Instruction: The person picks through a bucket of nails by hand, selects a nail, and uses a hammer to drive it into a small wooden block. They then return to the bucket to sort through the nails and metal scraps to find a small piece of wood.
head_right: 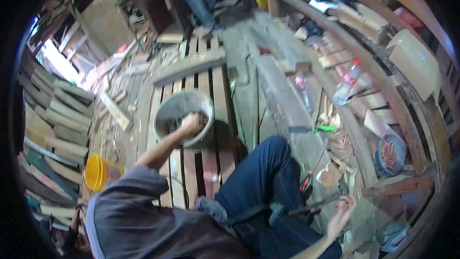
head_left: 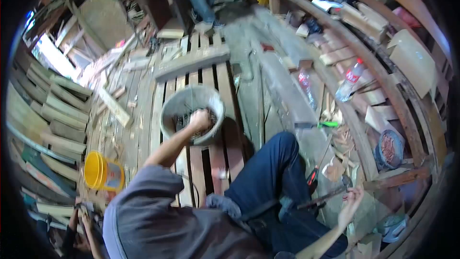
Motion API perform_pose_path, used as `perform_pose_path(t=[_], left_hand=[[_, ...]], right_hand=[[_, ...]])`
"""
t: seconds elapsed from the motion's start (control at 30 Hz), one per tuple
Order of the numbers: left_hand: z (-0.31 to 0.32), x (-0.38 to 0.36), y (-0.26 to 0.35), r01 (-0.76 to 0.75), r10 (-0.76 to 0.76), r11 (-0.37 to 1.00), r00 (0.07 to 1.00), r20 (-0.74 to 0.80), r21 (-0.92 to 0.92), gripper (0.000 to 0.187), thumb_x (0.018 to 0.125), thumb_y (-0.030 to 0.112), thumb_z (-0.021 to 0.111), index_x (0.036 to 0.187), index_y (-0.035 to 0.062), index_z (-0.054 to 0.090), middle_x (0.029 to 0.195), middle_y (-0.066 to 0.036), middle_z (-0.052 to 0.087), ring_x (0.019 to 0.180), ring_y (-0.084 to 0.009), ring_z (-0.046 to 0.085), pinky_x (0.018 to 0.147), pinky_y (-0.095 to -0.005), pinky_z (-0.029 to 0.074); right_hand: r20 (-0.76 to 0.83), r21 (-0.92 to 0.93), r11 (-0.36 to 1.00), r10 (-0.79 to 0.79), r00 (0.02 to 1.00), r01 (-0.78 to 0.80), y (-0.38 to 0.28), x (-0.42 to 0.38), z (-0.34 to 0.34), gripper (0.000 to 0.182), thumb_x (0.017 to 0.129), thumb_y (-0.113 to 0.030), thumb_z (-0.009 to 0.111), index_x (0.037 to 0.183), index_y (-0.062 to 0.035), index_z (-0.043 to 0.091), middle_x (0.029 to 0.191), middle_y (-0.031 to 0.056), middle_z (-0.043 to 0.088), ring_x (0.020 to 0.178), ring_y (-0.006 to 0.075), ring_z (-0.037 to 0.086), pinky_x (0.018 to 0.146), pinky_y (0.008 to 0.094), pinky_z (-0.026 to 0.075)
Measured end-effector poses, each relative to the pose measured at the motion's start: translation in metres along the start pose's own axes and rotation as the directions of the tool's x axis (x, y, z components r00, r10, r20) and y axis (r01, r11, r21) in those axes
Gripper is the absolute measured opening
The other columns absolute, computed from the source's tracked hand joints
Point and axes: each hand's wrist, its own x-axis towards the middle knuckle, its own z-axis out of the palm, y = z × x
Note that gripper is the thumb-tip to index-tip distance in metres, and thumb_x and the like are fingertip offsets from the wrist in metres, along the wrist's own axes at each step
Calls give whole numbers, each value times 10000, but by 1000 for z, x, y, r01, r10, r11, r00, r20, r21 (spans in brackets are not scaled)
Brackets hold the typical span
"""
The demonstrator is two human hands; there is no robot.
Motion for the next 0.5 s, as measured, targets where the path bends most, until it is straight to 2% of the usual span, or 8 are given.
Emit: perform_pose_path(t=[0.07, 0.1, 0.2, 0.23, 0.33, 0.37, 0.47, 0.5], left_hand=[[-10, 5, 4, 81, -82, 997, 989, 124, 13, 240, 812, 251, 659, 896, 48, 755, 969, -227, 717, 935, -354, 706, 845, -449, 562], [-9, 5, 2, 80, -79, 997, 982, 171, 5, 229, 800, 268, 676, 894, 76, 761, 970, -214, 720, 929, -353, 707, 841, -443, 564], [-2, 16, -10, 54, -50, 998, 971, 233, -11, 242, 768, 309, 707, 917, 128, 767, 999, -189, 722, 946, -350, 702, 850, -433, 562], [-1, 15, -9, 41, -40, 999, 973, 226, 1, 248, 769, 305, 702, 924, 122, 763, 1004, -191, 720, 952, -349, 699, 854, -436, 560], [10, 22, -11, 31, -37, 999, 971, 238, 27, 273, 771, 298, 679, 952, 102, 741, 1014, -190, 715, 967, -349, 692, 869, -442, 554], [9, 23, -12, 24, -29, 999, 969, 245, 25, 276, 773, 297, 674, 954, 99, 737, 1011, -191, 714, 963, -350, 692, 869, -443, 554], [0, 19, -12, 27, -33, 999, 962, 272, 26, 289, 769, 330, 674, 948, 118, 753, 980, -189, 719, 947, -343, 696, 855, -441, 557], [-1, 20, -10, 23, -34, 999, 957, 289, 42, 289, 766, 340, 664, 940, 133, 767, 960, -183, 723, 932, -343, 699, 840, -438, 560]], right_hand=[[-15, -50, 988, 147, 989, -148, 98, -27, -29, 375, 1006, -125, 470, 1370, -56, 408, 1053, 53, 540, 749, 98, 490, 682, 225, 415], [-38, -44, 964, 261, 965, -263, 109, -37, -35, 369, 961, -45, 521, 1322, -47, 445, 987, 73, 547, 747, 134, 496, 694, 267, 444], [-37, -299, 947, 107, 994, -113, 128, -39, -43, 376, 951, -15, 491, 1323, -42, 440, 935, 65, 546, 740, 123, 503, 671, 254, 438], [-56, -220, 954, 197, 979, -205, 123, -36, -42, 385, 940, 9, 477, 1320, -36, 436, 919, 66, 545, 724, 119, 502, 668, 257, 439], [-74, -199, 953, 219, 973, -230, 116, -24, -31, 386, 936, 13, 480, 1316, -35, 438, 919, 60, 541, 715, 116, 499, 650, 264, 436], [-86, -199, 966, 151, 985, -166, 124, -24, -28, 384, 935, 12, 489, 1312, -38, 444, 909, 55, 538, 713, 118, 507, 629, 275, 437], [-57, -198, 959, 197, 979, -205, 136, -26, -25, 387, 934, 12, 498, 1314, -41, 443, 888, 50, 529, 707, 119, 505, 619, 280, 433], [-47, -280, 933, 223, 974, -227, 133, -26, -25, 389, 933, 8, 510, 1314, -36, 442, 870, 48, 526, 700, 119, 503, 632, 277, 435]])
